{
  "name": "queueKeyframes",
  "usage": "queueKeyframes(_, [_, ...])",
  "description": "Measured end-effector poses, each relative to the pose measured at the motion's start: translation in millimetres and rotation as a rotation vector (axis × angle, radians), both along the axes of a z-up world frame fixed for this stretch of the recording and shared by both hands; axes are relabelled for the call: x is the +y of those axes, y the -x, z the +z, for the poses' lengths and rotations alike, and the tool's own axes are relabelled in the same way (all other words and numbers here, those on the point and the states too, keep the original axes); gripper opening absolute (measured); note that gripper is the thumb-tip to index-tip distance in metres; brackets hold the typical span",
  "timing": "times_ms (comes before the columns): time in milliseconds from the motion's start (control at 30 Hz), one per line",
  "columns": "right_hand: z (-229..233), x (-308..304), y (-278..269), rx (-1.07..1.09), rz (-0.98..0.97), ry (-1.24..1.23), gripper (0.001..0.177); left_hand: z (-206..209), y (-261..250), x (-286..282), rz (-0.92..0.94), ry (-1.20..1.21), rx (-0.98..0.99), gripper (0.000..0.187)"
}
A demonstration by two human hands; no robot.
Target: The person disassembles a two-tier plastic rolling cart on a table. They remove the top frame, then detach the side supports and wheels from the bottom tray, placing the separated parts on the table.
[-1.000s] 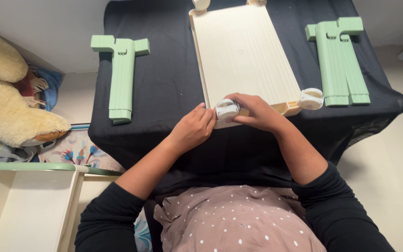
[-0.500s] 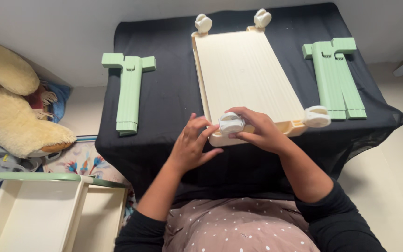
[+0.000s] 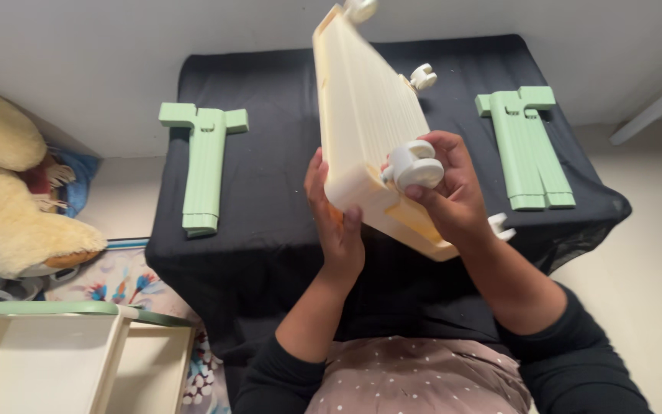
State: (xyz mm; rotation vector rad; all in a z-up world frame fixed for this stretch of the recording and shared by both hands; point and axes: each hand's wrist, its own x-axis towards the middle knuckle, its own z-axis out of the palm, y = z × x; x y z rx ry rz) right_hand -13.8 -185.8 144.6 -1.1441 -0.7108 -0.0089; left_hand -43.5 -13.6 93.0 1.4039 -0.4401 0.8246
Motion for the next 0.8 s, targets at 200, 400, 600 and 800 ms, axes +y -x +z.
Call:
queueKeyframes(200, [-19.3, 18.2, -1.4, -0.083, -0.032, -0.148, 0.054, 22.1, -16.0, -1.3, -0.005, 0.021, 0.159, 0.062])
queueKeyframes(400, [-6.6, 22.0, 13.7, -0.241, -0.307, 0.217, 0.051, 16.5, -30.7, 3.8, 0.149, -0.146, -0.017, 0.056])
queueKeyframes(600, [28.9, 17.9, 28.4, -0.262, -0.495, 0.667, 0.034, 25.0, -34.5, 8.6, 0.065, -0.188, 0.023, 0.064])
queueKeyframes(800, [61.3, 8.8, 32.0, -0.313, -0.539, 1.107, 0.03, 38.3, -38.4, 3.0, -0.042, -0.176, 0.008, 0.058])
